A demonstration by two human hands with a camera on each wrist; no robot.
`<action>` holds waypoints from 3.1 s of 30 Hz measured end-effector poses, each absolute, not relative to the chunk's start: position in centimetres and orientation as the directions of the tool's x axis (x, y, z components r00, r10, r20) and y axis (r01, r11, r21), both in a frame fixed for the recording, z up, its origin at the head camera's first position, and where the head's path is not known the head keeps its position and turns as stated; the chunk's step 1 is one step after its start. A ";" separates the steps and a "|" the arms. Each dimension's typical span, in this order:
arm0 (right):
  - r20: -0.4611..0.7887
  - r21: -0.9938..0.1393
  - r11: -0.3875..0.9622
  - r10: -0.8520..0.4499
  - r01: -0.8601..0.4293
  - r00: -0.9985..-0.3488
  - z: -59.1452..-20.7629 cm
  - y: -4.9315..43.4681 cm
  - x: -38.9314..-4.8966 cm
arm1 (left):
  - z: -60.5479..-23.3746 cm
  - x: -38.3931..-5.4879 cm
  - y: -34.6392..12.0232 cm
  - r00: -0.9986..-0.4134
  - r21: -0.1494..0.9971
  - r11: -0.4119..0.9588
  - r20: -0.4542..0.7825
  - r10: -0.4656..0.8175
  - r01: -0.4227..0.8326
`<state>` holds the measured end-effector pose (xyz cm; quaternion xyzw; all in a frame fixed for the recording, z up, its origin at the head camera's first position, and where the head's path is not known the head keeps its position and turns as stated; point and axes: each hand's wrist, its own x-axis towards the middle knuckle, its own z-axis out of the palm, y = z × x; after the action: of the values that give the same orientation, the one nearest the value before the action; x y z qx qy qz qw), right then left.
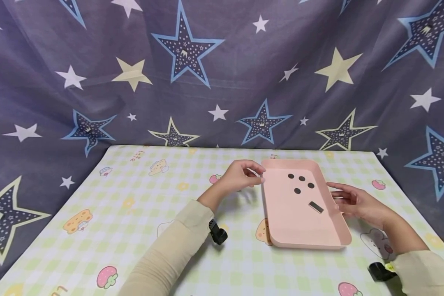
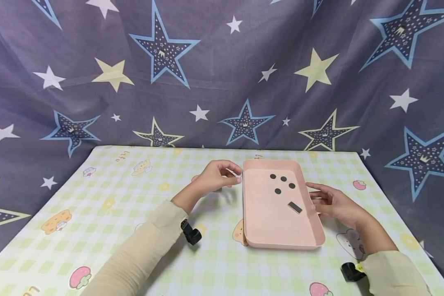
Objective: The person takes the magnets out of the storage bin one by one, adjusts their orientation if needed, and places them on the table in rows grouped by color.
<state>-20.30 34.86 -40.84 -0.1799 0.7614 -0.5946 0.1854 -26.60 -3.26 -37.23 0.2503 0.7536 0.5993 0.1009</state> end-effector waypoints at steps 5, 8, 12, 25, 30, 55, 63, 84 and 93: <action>-0.068 -0.972 0.229 -0.494 -0.055 -0.867 -41.0 34.9 -20.3 | -37.0 -26.4 -2.0 -0.840 0.948 0.150 0.167 0.516 0.280; -0.068 -0.972 0.228 -0.494 -0.054 -0.867 -41.0 35.0 -20.2 | -36.9 -26.3 -1.2 -0.833 0.942 0.156 0.175 0.524 0.296; -0.068 -0.971 0.235 -0.485 -0.055 -0.872 -41.0 34.9 -20.2 | -36.8 -26.2 -0.4 -0.817 0.929 0.169 0.191 0.544 0.330; -0.066 -0.969 0.240 -0.487 -0.061 -0.871 -40.9 34.9 -20.3 | -36.7 -26.3 2.5 -0.794 0.928 0.162 0.186 0.579 0.336; -0.071 -0.966 0.253 -0.474 -0.058 -0.878 -40.9 34.9 -20.3 | -36.4 -26.3 3.6 -0.784 0.932 0.150 0.182 0.594 0.329; -0.142 -0.958 0.288 -0.428 0.014 -0.893 -40.2 34.7 -20.1 | -35.3 -27.6 8.1 -0.726 0.960 0.177 0.036 0.687 0.216; -0.144 -0.952 0.308 -0.437 0.003 -0.888 -40.3 34.7 -20.2 | -35.7 -27.7 9.1 -0.736 0.977 0.149 0.010 0.677 0.150; -0.106 -0.964 0.264 -0.454 -0.020 -0.885 -40.5 34.7 -20.2 | -39.2 -28.4 11.3 -0.765 0.954 0.272 -0.082 0.639 0.124; -0.102 -0.964 0.265 -0.462 -0.027 -0.881 -40.5 34.8 -20.2 | -40.2 -27.9 11.5 -0.739 0.934 0.331 -0.128 0.661 0.134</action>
<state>-20.20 34.80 -40.54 -0.1580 0.7733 -0.5854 0.1855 -27.85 11.54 -40.24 0.2565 0.7753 0.5184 0.2539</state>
